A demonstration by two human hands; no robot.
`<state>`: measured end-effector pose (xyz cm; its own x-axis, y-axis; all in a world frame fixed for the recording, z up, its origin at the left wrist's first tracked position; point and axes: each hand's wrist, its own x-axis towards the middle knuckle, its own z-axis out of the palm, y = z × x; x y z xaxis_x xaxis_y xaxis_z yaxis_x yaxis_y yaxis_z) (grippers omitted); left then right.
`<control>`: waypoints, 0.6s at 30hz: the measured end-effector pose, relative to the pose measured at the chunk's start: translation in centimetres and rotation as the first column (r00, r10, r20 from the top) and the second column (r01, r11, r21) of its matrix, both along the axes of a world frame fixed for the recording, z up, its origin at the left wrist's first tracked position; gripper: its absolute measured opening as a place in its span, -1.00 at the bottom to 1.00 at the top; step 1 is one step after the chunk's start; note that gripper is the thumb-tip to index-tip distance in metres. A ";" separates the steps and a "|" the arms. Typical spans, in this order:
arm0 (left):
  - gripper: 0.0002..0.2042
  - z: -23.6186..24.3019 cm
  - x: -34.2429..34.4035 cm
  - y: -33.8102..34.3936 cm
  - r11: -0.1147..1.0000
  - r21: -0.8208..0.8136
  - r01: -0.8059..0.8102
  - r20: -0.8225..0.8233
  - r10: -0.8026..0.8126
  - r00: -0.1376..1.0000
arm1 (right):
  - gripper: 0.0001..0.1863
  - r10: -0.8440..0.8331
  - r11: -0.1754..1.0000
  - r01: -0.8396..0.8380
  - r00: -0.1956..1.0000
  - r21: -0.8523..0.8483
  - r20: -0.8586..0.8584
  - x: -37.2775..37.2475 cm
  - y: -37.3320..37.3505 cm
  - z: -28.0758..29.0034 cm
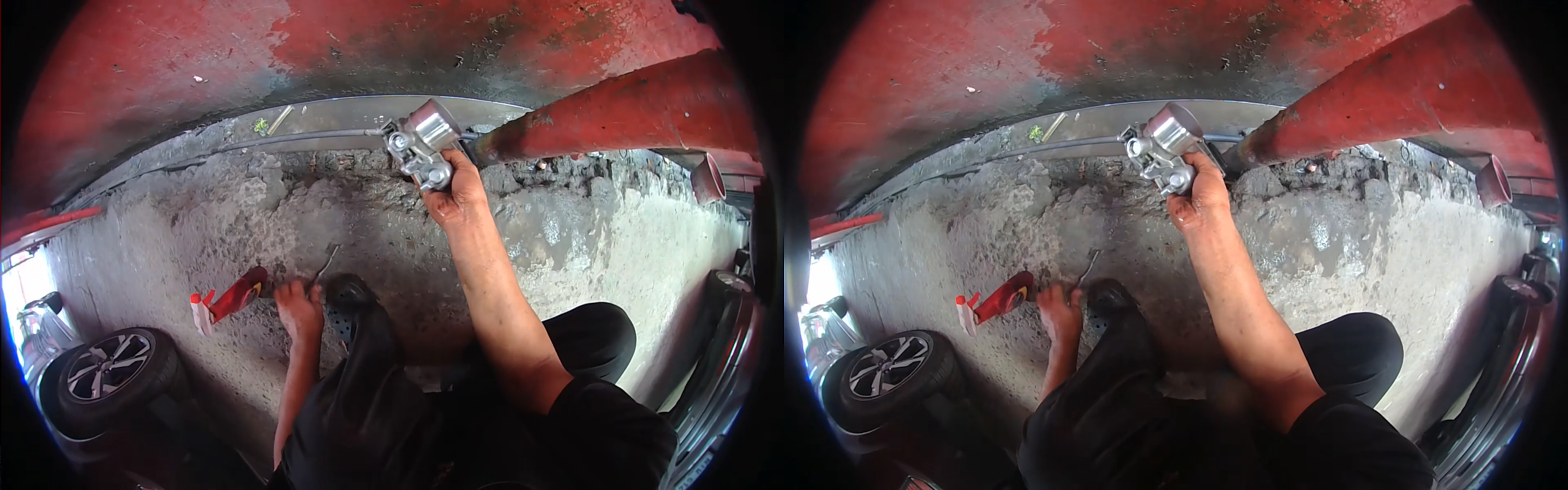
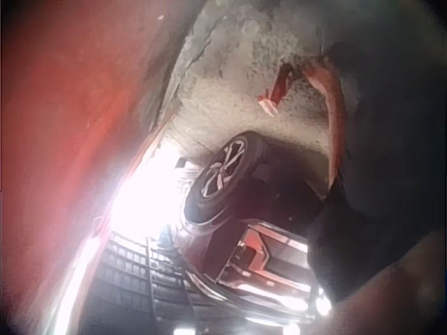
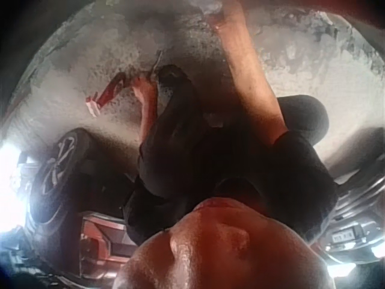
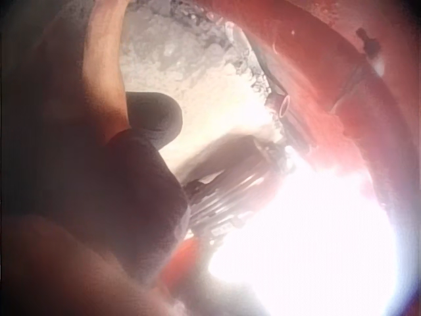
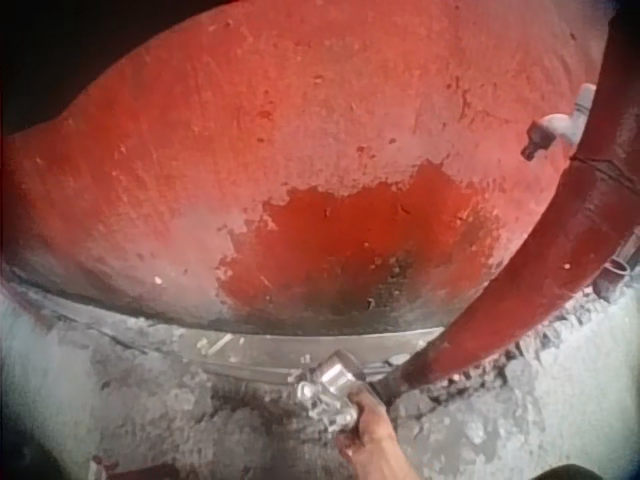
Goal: The person cleans a throttle body by brushing it with a toothbrush, spraying it with a cleaning agent, and rinsing it under a stream of water from a tap.
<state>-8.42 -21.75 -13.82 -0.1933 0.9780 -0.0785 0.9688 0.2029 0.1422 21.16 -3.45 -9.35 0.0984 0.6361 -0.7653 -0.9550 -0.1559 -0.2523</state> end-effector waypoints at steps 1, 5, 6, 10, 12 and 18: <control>-0.76 -0.8 -0.6 -0.9 0.996 -0.049 0.075 0.014 -0.074 0.997 | -0.82 -0.004 1.000 0.004 1.000 0.003 -0.009 0.0 -0.1 -0.2; -0.79 -3.0 -2.0 -0.5 0.958 -0.148 0.244 0.051 -0.239 0.970 | -0.85 -0.046 0.996 0.048 0.999 -0.070 0.025 -0.3 -0.4 -0.8; -0.79 -3.3 -2.4 -0.2 0.957 -0.145 0.251 0.049 -0.246 0.968 | -0.84 -0.028 0.997 0.031 0.999 -0.069 0.039 -0.3 -0.7 -1.1; -0.85 -2.6 -3.2 0.8 0.945 -0.140 0.295 0.054 -0.291 0.955 | -0.82 -0.075 0.994 0.077 0.997 -0.077 0.026 -1.3 -0.4 -1.4; -0.87 -0.9 -2.3 1.7 0.936 -0.127 0.329 0.068 -0.322 0.944 | -0.65 -0.093 0.992 0.092 0.996 -0.089 -0.009 -0.9 -0.4 -2.1; -0.87 14.4 6.2 12.8 0.856 0.240 0.459 0.275 -0.513 0.813 | -0.22 -0.101 0.969 0.164 0.945 -0.184 0.310 -0.4 -0.3 1.2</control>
<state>-2.26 -9.00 0.54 0.3194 0.9414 0.1083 0.8300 -0.3331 0.4474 20.77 -3.74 -8.18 0.4133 0.4345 -0.8003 -0.8571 -0.1111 -0.5030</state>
